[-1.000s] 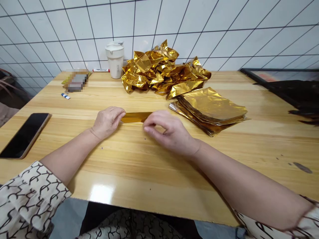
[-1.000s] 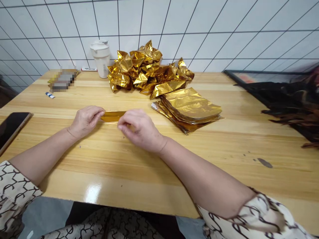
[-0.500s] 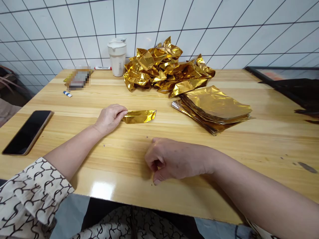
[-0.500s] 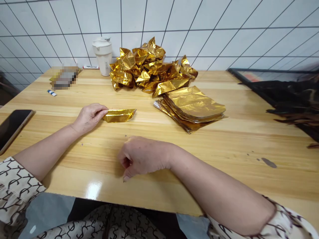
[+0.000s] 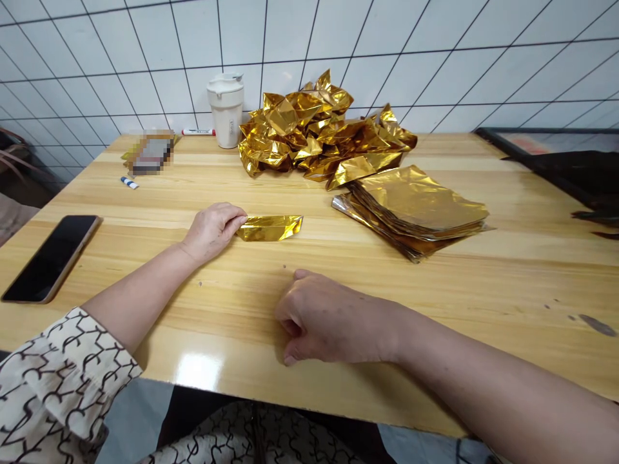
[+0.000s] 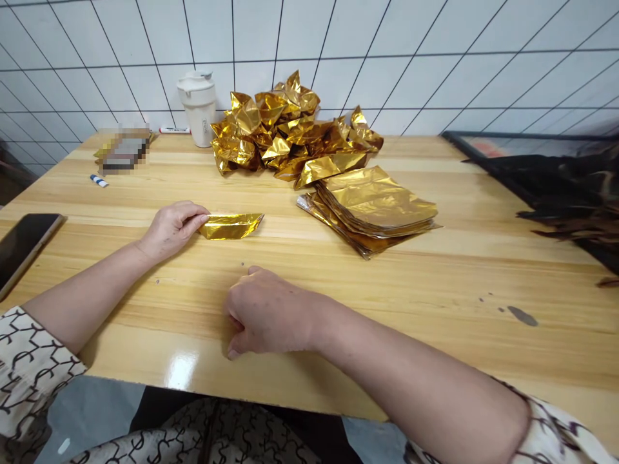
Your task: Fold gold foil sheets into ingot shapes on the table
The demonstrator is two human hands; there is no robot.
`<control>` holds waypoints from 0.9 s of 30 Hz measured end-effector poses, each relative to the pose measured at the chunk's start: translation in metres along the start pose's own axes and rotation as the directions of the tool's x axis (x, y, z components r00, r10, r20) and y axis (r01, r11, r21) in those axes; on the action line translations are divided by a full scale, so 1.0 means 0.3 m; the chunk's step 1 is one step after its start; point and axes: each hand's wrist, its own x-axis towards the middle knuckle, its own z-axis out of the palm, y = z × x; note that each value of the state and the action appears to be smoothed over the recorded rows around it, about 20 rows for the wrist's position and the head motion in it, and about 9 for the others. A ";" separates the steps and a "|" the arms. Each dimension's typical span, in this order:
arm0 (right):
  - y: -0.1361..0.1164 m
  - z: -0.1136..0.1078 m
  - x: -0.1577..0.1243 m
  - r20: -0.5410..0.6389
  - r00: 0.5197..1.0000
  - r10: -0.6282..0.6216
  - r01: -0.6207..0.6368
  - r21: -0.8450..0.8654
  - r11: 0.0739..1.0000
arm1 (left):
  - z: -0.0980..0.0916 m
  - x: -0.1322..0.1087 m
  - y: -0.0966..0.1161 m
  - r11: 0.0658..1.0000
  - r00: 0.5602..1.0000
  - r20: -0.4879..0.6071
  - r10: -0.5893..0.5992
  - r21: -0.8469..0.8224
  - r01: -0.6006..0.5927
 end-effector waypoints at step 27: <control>0.040 0.042 0.033 -0.221 0.975 -0.018 0.131 0.509 0.851 | -0.001 0.003 0.000 1.000 1.000 0.005 -0.024 -0.008 0.024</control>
